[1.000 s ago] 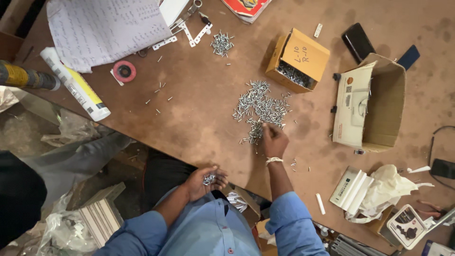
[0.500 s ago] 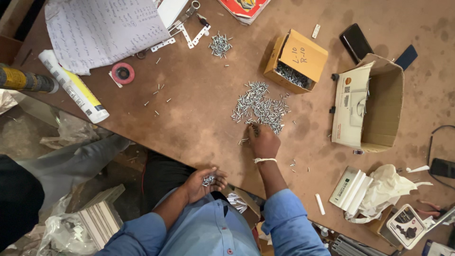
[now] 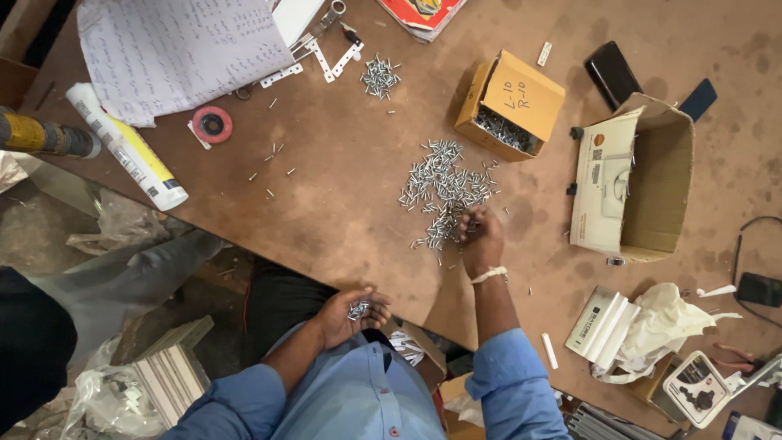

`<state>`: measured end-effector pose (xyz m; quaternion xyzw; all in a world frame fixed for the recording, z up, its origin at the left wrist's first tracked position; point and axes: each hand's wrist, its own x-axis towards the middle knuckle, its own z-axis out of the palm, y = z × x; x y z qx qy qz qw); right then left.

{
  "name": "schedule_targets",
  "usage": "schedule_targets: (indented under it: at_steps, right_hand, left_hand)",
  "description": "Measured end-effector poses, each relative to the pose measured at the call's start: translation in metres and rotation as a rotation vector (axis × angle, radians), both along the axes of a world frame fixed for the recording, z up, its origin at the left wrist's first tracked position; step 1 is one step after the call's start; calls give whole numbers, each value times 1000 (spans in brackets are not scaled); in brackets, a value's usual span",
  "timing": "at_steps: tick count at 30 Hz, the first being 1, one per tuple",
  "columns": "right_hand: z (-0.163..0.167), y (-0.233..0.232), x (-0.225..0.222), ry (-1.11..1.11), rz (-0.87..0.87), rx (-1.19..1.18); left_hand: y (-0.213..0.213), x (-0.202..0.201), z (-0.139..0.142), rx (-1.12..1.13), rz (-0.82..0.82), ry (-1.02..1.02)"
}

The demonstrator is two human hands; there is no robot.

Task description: The person picks screws one at a time from a pile scattered on the workbench and places them into a labeled cardboard box, gathering loose screws from the table surface by hand throughout the clip.

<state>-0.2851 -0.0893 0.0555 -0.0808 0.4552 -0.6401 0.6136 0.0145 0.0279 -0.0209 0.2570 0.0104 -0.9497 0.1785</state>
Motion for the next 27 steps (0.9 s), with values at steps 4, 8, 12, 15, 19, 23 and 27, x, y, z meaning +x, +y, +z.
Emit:
schedule_targets:
  at_steps: [4,8,12,15,19,23,27]
  right_hand:
    - [15,-8,22,1551,400,-53]
    - [10,-10,29,1809,507,-138]
    - [-8,-6,12,1174,245,-126]
    - [-10,-2,3,508,89,115]
    - [-1,-5,17,1328,363,48]
    - [19,-13,42,1758,530,-30]
    - [17,-10,46,1818,473,-233]
  left_hand:
    - [-1,0,1,14,-12,-27]
    - [-1,0,3,25,-14,-51]
    - [-3,0,4,14,7,-22]
    - [-2,-1,4,4,20,12]
    - [-2,-1,4,11,-3,-10]
    - [-3,0,5,27,-14,-26]
    - [-3,0,5,31,-11,-33]
